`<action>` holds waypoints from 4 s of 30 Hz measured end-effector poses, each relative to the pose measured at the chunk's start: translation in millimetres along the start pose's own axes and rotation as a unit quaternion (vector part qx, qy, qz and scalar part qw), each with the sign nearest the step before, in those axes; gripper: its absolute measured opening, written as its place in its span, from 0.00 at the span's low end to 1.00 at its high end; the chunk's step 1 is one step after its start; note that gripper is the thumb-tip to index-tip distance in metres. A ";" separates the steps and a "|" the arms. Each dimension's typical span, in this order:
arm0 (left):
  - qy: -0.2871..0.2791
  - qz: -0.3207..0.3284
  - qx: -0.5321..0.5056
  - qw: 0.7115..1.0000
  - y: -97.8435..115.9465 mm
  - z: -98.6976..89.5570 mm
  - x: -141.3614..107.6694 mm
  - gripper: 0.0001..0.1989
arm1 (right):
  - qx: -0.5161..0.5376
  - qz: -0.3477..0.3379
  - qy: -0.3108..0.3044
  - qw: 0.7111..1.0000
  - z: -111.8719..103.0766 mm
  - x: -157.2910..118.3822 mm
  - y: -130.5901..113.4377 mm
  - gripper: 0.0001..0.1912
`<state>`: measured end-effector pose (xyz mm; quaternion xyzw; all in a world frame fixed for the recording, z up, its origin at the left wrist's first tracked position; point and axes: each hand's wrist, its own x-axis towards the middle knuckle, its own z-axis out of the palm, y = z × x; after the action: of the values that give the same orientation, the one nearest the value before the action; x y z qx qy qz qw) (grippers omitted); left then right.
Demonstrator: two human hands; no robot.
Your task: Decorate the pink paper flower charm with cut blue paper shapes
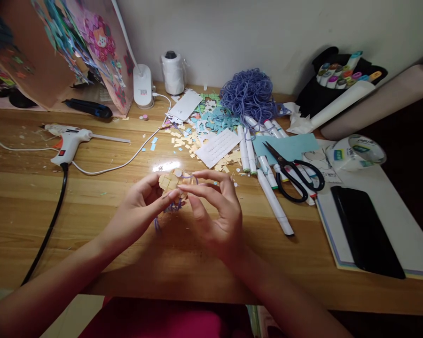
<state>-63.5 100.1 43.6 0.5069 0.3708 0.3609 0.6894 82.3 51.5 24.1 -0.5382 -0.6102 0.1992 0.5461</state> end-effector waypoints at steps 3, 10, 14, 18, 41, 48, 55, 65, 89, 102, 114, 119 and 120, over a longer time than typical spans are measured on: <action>-0.012 0.012 -0.009 1.000 0.1 0.0 -1.5 0.11 | 0.031 0.005 0.006 0.999 3.3 -1.7 1.3 0.13; -0.014 0.034 -0.026 0.999 -3.3 -0.4 -2.3 0.11 | -0.013 -0.039 0.019 0.999 4.5 -3.4 4.5 0.17; -0.012 0.043 -0.033 0.998 -4.0 0.2 -1.4 0.10 | -0.100 -0.093 0.001 0.991 -1.0 -3.7 4.1 0.21; -0.005 0.042 -0.041 0.998 -4.5 0.9 -1.3 0.09 | -0.216 -0.152 0.006 0.965 -4.7 -2.5 2.5 0.20; 0.004 -0.017 -0.051 0.999 -3.4 -0.1 0.7 0.10 | -0.319 -0.304 0.003 0.897 -17.5 14.5 1.7 0.16; 0.004 -0.014 -0.029 0.999 -4.2 0.6 1.1 0.12 | -0.140 -0.112 0.035 0.983 -13.6 13.6 4.5 0.15; 0.000 0.054 0.058 0.997 -13.9 2.0 -5.0 0.12 | -0.179 -0.074 -0.014 0.981 -20.8 17.4 1.1 0.07; -0.025 0.136 0.164 0.977 -23.0 -3.0 -7.7 0.10 | -0.194 -0.102 -0.112 0.969 -33.1 24.4 -1.3 0.04; -0.019 0.196 0.233 0.952 -21.2 -1.5 -5.3 0.08 | -0.226 -0.139 -0.094 0.959 -29.1 21.8 -2.0 0.04; -0.028 0.196 0.243 0.950 -23.4 -1.5 -5.1 0.08 | -0.220 -0.142 -0.111 0.959 -28.9 22.7 -2.9 0.06; -0.042 0.177 0.197 0.963 -25.5 -3.4 -4.9 0.10 | -0.186 -0.092 -0.083 0.975 -26.5 19.8 -2.8 0.05; -0.058 0.167 0.200 0.964 -20.4 -2.7 -6.2 0.08 | -0.178 -0.091 -0.080 0.976 -26.2 19.5 -5.2 0.05; -0.060 0.170 0.206 0.962 -19.5 -2.5 -6.2 0.07 | -0.179 -0.099 -0.074 0.976 -25.4 19.1 -5.5 0.05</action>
<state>-66.2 91.3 25.1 0.7141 0.3035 0.3580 0.5194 105.6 57.5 45.6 -0.5484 -0.7248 0.0709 0.4109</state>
